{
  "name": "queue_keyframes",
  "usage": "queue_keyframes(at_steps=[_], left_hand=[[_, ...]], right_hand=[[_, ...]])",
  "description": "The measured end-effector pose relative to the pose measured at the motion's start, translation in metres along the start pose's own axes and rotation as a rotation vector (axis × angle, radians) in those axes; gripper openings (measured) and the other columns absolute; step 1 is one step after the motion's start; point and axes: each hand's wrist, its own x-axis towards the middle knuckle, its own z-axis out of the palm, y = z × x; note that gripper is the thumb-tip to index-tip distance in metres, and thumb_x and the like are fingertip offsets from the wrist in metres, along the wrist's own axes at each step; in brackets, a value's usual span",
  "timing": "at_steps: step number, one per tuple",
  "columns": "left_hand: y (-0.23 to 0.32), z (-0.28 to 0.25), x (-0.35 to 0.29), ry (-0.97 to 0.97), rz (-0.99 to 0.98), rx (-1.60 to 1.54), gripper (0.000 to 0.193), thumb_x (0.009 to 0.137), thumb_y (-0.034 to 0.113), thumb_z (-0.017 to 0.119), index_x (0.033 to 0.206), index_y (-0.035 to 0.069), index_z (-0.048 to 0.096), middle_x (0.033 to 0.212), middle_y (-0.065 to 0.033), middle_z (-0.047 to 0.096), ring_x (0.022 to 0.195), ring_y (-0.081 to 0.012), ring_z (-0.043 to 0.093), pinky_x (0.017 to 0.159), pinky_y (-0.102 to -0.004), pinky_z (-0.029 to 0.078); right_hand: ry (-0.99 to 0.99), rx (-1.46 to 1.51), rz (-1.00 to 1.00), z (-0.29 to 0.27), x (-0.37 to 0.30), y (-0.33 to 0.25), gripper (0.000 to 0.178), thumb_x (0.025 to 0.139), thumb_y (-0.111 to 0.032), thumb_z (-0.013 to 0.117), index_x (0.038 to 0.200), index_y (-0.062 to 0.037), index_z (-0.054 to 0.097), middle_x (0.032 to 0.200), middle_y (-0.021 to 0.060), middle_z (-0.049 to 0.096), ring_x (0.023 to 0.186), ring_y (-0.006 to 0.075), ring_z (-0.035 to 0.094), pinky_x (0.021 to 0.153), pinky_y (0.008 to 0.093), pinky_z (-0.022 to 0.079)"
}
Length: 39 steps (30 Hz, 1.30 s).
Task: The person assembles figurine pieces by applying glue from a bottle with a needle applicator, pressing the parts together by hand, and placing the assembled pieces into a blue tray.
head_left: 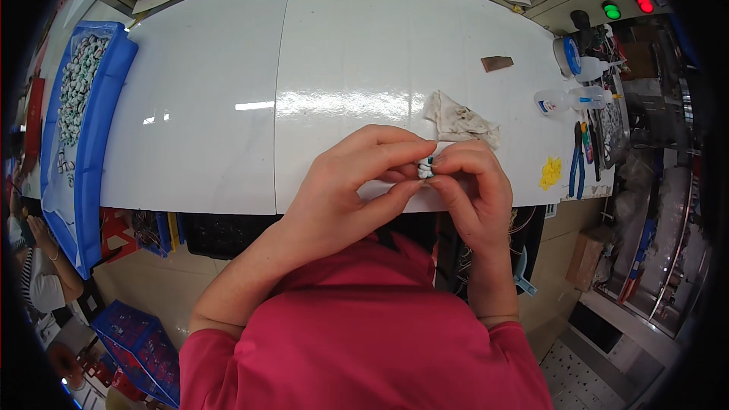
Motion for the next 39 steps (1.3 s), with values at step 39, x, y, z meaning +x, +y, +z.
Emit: queue_keyframes(at_steps=[39], left_hand=[[-0.010, -0.006, -0.011, 0.039, 0.040, 0.164, 0.029, 0.083, -0.005, 0.059, 0.111, 0.002, 0.062, 0.103, -0.0095, 0.059, 0.086, -0.0177, 0.061, 0.069, -0.0264, 0.050]], right_hand=[[-0.083, 0.056, 0.082, 0.008, 0.002, 0.001, 0.015, 0.080, 0.002, 0.063, 0.093, -0.0037, 0.059, 0.090, 0.0075, 0.062, 0.082, 0.0210, 0.059, 0.074, 0.0294, 0.048]])
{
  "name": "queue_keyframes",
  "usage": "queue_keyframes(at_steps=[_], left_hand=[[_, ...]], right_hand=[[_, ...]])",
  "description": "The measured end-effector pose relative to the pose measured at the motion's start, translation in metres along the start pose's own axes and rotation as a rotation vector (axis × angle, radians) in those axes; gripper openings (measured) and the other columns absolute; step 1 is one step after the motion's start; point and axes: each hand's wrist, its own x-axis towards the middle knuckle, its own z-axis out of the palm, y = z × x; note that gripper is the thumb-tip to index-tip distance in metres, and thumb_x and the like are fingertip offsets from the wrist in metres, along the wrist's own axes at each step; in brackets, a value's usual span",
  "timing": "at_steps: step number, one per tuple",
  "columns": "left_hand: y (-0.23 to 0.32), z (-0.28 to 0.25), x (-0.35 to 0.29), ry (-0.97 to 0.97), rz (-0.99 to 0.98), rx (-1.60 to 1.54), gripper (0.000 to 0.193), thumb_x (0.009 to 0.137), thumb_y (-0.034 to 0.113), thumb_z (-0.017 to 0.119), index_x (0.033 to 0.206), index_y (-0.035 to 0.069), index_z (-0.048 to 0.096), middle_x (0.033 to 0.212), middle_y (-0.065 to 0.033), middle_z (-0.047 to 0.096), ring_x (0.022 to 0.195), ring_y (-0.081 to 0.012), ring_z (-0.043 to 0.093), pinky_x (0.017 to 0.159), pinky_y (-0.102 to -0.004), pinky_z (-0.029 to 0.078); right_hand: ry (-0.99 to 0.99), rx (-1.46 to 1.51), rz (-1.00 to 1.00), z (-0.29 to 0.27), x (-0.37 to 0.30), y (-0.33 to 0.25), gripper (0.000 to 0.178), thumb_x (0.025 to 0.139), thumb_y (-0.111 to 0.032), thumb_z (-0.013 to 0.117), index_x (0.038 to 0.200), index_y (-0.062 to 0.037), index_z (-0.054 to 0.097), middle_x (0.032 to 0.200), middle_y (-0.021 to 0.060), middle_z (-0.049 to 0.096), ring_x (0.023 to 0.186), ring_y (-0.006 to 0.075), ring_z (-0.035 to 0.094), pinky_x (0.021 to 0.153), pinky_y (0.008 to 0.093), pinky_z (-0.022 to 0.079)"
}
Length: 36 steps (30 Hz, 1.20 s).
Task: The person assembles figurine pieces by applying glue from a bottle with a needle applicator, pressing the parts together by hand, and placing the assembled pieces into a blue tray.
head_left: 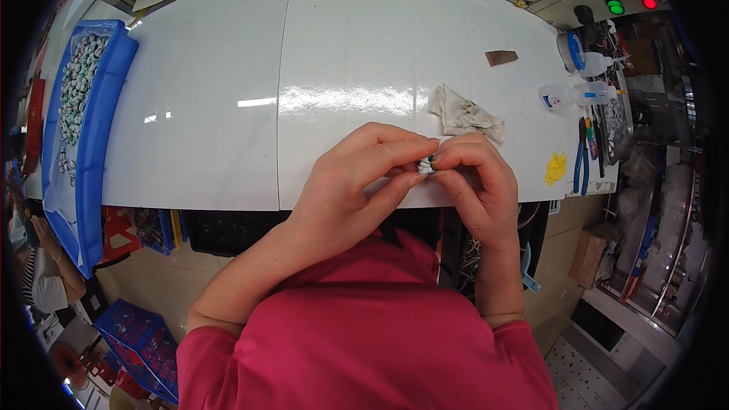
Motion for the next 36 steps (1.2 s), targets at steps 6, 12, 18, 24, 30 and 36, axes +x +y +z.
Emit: queue_keyframes(at_steps=[6, 12, 18, 24, 30, 36], left_hand=[[0.002, -0.003, 0.002, -0.030, -0.020, 0.006, 0.031, 0.082, -0.006, 0.060, 0.112, 0.003, 0.061, 0.105, -0.0100, 0.059, 0.090, -0.0184, 0.061, 0.073, -0.0267, 0.052], [0.000, -0.004, 0.003, -0.054, -0.019, 0.034, 0.035, 0.081, -0.007, 0.061, 0.115, 0.004, 0.061, 0.107, -0.0103, 0.058, 0.092, -0.0182, 0.062, 0.077, -0.0269, 0.054], [0.006, -0.007, 0.000, -0.032, -0.058, 0.008, 0.045, 0.080, -0.007, 0.061, 0.124, 0.005, 0.056, 0.101, -0.0096, 0.057, 0.087, -0.0164, 0.061, 0.076, -0.0268, 0.055], [-0.001, 0.001, 0.005, 0.036, 0.094, -0.017, 0.047, 0.081, -0.002, 0.061, 0.127, 0.004, 0.052, 0.095, -0.0099, 0.058, 0.084, -0.0226, 0.058, 0.072, -0.0308, 0.049], [0.013, 0.006, 0.011, 0.041, 0.090, -0.044, 0.045, 0.083, -0.002, 0.056, 0.127, 0.004, 0.050, 0.095, -0.0104, 0.054, 0.082, -0.0218, 0.058, 0.072, -0.0311, 0.049], [0.014, 0.008, 0.029, 0.005, 0.042, -0.098, 0.043, 0.084, 0.000, 0.054, 0.127, 0.003, 0.049, 0.096, -0.0104, 0.053, 0.083, -0.0220, 0.058, 0.074, -0.0319, 0.048]], right_hand=[[-0.001, 0.004, 0.024, -0.001, 0.000, 0.000, 0.016, 0.079, 0.002, 0.063, 0.093, -0.0034, 0.059, 0.090, 0.0077, 0.062, 0.083, 0.0210, 0.059, 0.074, 0.0294, 0.047], [-0.014, -0.018, 0.004, -0.002, 0.002, 0.000, 0.017, 0.078, 0.003, 0.063, 0.093, -0.0032, 0.059, 0.090, 0.0080, 0.062, 0.082, 0.0216, 0.059, 0.074, 0.0299, 0.047], [-0.020, -0.009, 0.013, 0.001, 0.004, -0.005, 0.015, 0.078, 0.003, 0.062, 0.091, -0.0025, 0.058, 0.089, 0.0085, 0.061, 0.081, 0.0223, 0.058, 0.074, 0.0300, 0.046], [0.069, -0.009, 0.103, -0.001, -0.006, 0.000, 0.010, 0.078, 0.001, 0.059, 0.086, -0.0010, 0.055, 0.086, 0.0095, 0.055, 0.082, 0.0211, 0.052, 0.076, 0.0298, 0.042], [0.056, 0.083, 0.150, -0.014, -0.005, -0.005, 0.009, 0.083, 0.001, 0.054, 0.090, -0.0011, 0.051, 0.093, 0.0088, 0.049, 0.089, 0.0185, 0.047, 0.082, 0.0274, 0.038], [0.047, 0.157, 0.170, -0.024, 0.007, -0.001, 0.007, 0.086, 0.000, 0.053, 0.093, -0.0009, 0.050, 0.094, 0.0085, 0.047, 0.089, 0.0176, 0.047, 0.083, 0.0265, 0.039]])
